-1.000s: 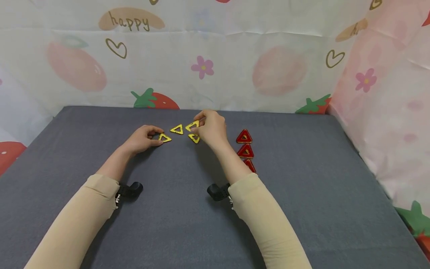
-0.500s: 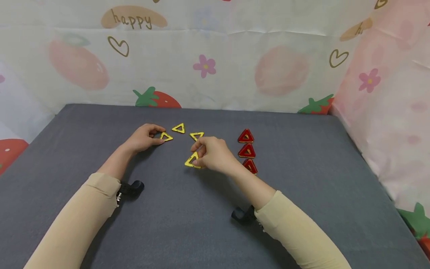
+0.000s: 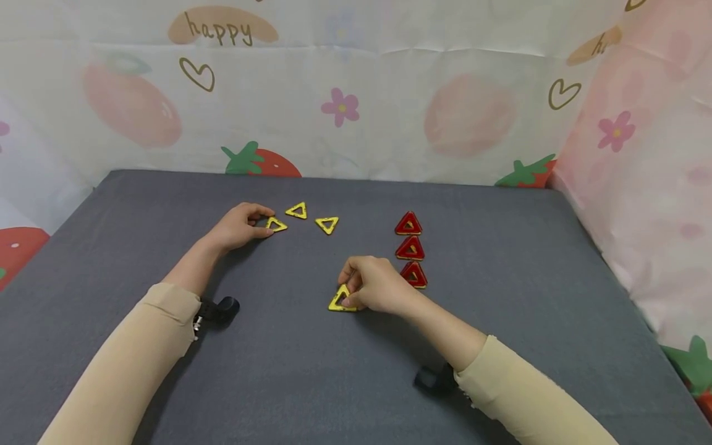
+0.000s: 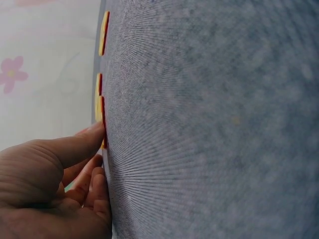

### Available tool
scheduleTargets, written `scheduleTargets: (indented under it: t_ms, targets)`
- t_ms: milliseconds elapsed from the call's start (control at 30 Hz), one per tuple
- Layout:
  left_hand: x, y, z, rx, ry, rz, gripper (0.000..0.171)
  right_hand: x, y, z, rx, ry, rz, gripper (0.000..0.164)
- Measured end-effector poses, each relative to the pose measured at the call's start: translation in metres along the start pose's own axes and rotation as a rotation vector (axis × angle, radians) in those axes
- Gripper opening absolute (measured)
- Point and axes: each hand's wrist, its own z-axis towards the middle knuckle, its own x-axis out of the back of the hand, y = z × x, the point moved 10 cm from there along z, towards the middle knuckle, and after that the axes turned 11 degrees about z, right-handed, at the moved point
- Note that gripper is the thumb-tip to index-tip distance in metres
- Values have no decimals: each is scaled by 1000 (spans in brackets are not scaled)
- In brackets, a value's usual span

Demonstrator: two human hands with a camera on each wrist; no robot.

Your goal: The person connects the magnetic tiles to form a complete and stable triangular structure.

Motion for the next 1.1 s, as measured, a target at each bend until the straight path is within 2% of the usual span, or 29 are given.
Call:
scheduleTargets:
  t_ms: [367, 633, 1100]
  targets:
    - [0, 0, 1, -15, -2, -5, 46, -4, 2, 0, 75, 3, 28, 28]
    - [-1, -2, 4, -14, -3, 16, 46, -3, 4, -4, 43, 1, -23, 41]
    - [0, -2, 5, -21, -2, 19, 46, -12, 2, 0, 53, -26, -7, 38]
